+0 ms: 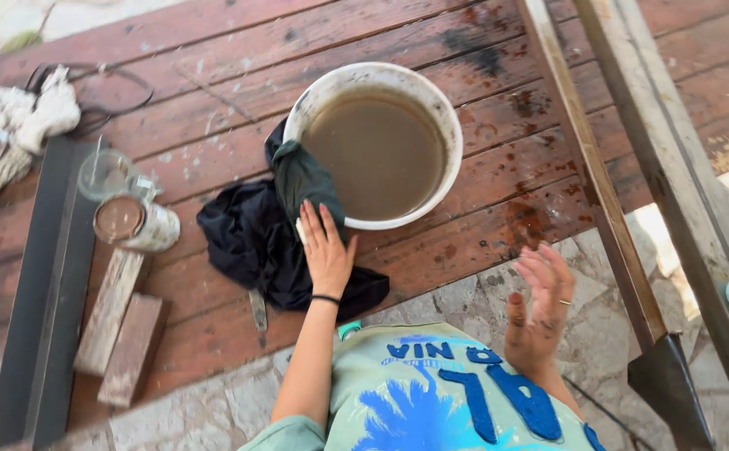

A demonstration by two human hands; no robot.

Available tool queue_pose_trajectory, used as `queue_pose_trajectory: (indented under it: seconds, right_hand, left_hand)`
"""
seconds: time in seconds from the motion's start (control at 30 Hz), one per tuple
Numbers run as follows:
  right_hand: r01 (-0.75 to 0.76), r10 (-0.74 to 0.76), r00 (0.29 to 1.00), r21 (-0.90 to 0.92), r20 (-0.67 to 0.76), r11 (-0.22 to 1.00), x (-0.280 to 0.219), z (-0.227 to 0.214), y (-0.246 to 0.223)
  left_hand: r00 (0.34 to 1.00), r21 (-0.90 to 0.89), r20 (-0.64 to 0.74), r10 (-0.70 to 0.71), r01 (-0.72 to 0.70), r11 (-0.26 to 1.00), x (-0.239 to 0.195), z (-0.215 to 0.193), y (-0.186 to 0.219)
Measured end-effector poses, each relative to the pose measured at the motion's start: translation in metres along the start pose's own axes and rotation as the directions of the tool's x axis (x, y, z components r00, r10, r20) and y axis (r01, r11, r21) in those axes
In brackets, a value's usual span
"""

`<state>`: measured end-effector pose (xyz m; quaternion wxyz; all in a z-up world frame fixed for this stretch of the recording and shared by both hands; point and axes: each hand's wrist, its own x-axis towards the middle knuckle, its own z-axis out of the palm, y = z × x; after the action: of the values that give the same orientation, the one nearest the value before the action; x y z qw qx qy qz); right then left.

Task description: Sanding long metal bars using a sanding block on a wooden outdoor table.

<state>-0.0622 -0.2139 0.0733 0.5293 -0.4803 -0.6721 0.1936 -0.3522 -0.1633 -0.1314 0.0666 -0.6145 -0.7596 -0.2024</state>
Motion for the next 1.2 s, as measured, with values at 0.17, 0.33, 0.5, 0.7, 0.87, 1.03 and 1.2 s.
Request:
queue_pose_trajectory:
  seconds: [0.17,0.33,0.5,0.7,0.87,1.03,1.2]
  right_hand:
    - [-0.176,0.179,0.981,-0.044,0.077,0.983,-0.015,0.024,-0.009]
    - [-0.560,0.484,0.826,0.329,0.288,0.760,-0.008,0.058,-0.021]
    - [-0.741,0.556,0.615,0.650,0.558,0.168,0.008,0.092,-0.024]
    - [-0.694,0.665,0.650,0.644,0.367,0.322,0.030,0.079,0.022]
    - [-0.670,0.735,0.655,0.586,0.178,0.455,0.062,0.058,0.069]
    - [-0.164,0.251,0.956,-0.432,0.153,0.887,0.198,0.015,0.142]
    - [-0.067,0.709,0.630,-0.888,0.317,0.456,0.285,0.048,0.259]
  left_hand:
    - [0.985,-0.384,-0.012,0.174,-0.165,0.909,0.004,-0.036,-0.053]
    - [0.978,-0.661,0.197,-0.069,0.184,0.728,0.047,-0.156,-0.042]
    - [0.882,-0.687,0.389,0.266,0.086,0.722,0.060,-0.245,0.062]
    - [0.480,-0.886,0.358,0.801,-0.098,0.454,0.071,-0.247,0.093]
    - [0.589,-0.918,0.388,0.709,0.182,0.352,0.075,-0.226,0.079]
    - [0.757,-0.869,0.466,0.459,0.294,0.397,0.061,-0.180,0.066]
    - [0.877,-0.804,0.474,0.071,0.399,0.440,0.036,-0.136,0.080]
